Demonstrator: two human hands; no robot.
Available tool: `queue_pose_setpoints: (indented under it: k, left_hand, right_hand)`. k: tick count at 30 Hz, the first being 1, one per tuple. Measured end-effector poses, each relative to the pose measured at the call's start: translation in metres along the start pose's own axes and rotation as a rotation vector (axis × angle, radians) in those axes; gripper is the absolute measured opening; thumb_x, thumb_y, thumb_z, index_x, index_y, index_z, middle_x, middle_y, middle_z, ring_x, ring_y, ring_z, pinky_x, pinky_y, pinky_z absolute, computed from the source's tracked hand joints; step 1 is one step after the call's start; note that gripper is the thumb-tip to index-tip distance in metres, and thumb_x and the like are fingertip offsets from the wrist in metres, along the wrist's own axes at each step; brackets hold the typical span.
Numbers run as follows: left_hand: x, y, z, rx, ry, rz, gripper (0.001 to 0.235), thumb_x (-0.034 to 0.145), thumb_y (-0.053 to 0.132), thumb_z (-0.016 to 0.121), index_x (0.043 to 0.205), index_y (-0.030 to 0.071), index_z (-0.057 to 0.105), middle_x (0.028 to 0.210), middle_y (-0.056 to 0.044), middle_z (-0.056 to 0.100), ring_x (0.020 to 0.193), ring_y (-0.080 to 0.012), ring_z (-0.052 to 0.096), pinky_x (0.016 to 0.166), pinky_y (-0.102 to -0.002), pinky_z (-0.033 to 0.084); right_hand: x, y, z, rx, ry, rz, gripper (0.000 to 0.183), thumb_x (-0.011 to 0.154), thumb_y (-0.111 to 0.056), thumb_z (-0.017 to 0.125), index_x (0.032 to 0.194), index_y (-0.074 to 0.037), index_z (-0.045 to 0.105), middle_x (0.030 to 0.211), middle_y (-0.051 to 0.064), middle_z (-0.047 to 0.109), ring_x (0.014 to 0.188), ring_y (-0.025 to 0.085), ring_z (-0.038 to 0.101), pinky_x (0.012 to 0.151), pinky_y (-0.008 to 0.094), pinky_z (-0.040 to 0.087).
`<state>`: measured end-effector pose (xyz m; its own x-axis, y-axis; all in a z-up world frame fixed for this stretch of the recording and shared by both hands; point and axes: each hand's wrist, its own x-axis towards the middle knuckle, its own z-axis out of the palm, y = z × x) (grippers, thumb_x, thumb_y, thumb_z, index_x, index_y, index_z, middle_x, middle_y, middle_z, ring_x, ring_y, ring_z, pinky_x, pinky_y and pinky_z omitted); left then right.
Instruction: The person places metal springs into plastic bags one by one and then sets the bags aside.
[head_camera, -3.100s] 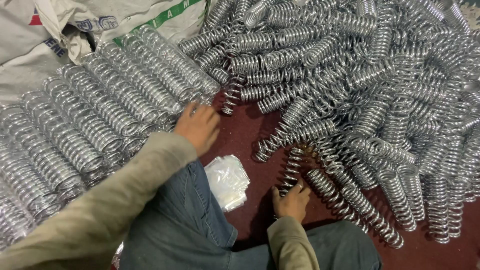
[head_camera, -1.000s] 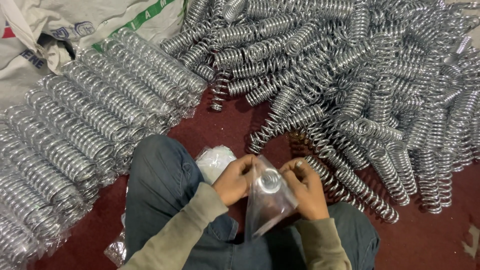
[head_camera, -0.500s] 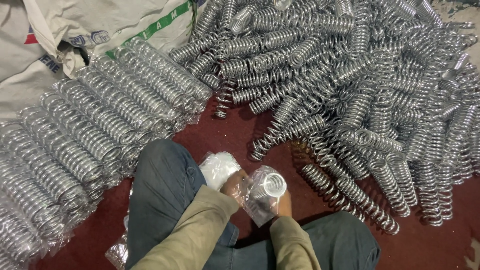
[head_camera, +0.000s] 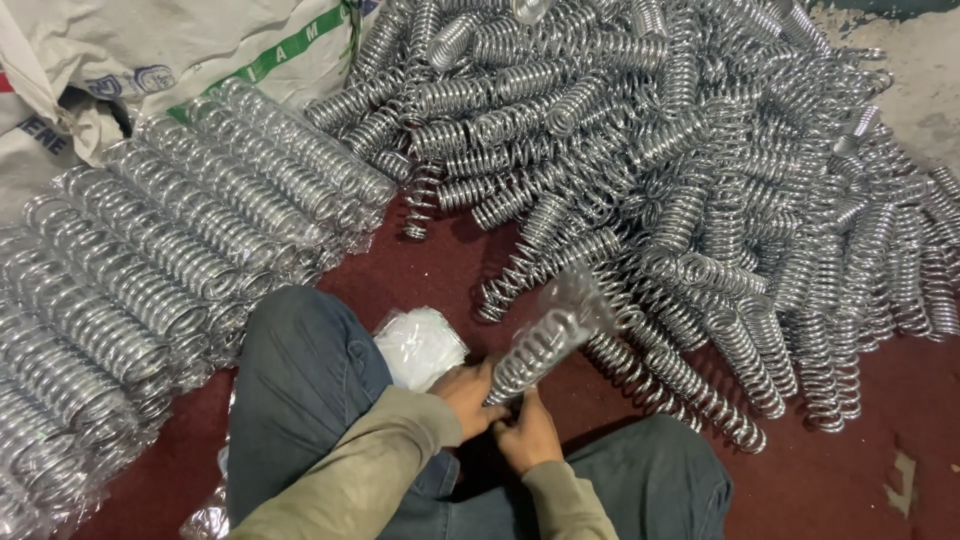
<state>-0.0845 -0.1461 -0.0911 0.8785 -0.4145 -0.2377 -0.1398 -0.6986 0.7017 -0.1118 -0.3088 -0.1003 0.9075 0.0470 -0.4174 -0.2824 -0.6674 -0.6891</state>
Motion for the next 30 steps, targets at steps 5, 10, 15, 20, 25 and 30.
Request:
queue_pose_setpoints:
  k: [5, 10, 15, 20, 25, 30]
  left_hand:
    - [-0.083, 0.053, -0.014, -0.158, 0.084, -0.078, 0.088, 0.092, 0.072, 0.039, 0.159, 0.019, 0.02, 0.122, -0.025, 0.064, 0.099, -0.0517, 0.063, 0.083, -0.058, 0.048]
    - [-0.112, 0.073, -0.019, -0.296, 0.515, 0.292, 0.083, 0.099, 0.069, 0.044, 0.156, 0.009, 0.039, 0.091, -0.001, 0.064, 0.069, -0.0196, 0.058, 0.083, -0.038, 0.044]
    - [-0.077, 0.095, -0.063, -0.278, 0.536, 0.555, 0.036, 0.087, 0.029, 0.057, 0.118, 0.013, 0.067, 0.119, -0.005, 0.066, 0.114, -0.026, 0.057, 0.099, -0.041, 0.041]
    - [-0.077, 0.11, -0.027, -0.518, 0.546, 0.494, 0.018, 0.078, 0.008, 0.059, 0.091, 0.007, 0.072, 0.094, -0.006, 0.067, 0.081, -0.0215, 0.064, 0.071, -0.034, 0.046]
    - [-0.105, 0.125, -0.007, -0.437, 0.552, 0.462, 0.037, 0.079, 0.005, 0.063, 0.116, 0.011, 0.064, 0.108, -0.005, 0.069, 0.092, -0.0281, 0.067, 0.084, -0.043, 0.044]
    - [-0.134, 0.063, 0.049, -0.932, 0.386, -0.158, 0.09, 0.071, 0.039, 0.082, 0.148, 0.021, 0.04, 0.152, -0.001, 0.048, 0.141, -0.0215, 0.053, 0.109, -0.041, 0.048]
  right_hand:
    - [-0.088, -0.057, -0.041, -0.152, -0.044, -0.019, 0.096, 0.08, -0.036, 0.07, 0.161, -0.027, 0.019, 0.145, 0.011, 0.061, 0.126, 0.037, 0.065, 0.101, 0.042, 0.052]
    - [-0.117, -0.105, -0.083, -0.035, 0.484, -0.66, 0.021, 0.094, -0.013, 0.064, 0.111, -0.012, 0.076, 0.109, 0.005, 0.082, 0.092, 0.013, 0.08, 0.075, 0.025, 0.06]
    - [-0.123, -0.13, -0.079, -0.301, 0.509, -1.033, 0.015, 0.096, -0.015, 0.059, 0.102, -0.014, 0.073, 0.096, -0.003, 0.077, 0.1, 0.024, 0.066, 0.085, 0.04, 0.044]
    - [-0.135, -0.115, -0.073, -0.09, 0.588, -0.634, 0.013, 0.083, -0.025, 0.064, 0.088, -0.017, 0.072, 0.105, 0.0, 0.068, 0.085, 0.016, 0.064, 0.072, 0.034, 0.05]
    - [-0.124, -0.14, -0.118, -0.171, -0.019, 0.341, 0.071, 0.075, -0.025, 0.066, 0.141, -0.036, 0.042, 0.11, 0.004, 0.069, 0.089, 0.024, 0.067, 0.084, 0.038, 0.048]
    - [-0.121, -0.13, -0.096, -0.118, 0.084, 0.365, 0.047, 0.089, -0.023, 0.053, 0.125, -0.041, 0.077, 0.085, 0.003, 0.083, 0.083, 0.017, 0.085, 0.089, 0.028, 0.053]
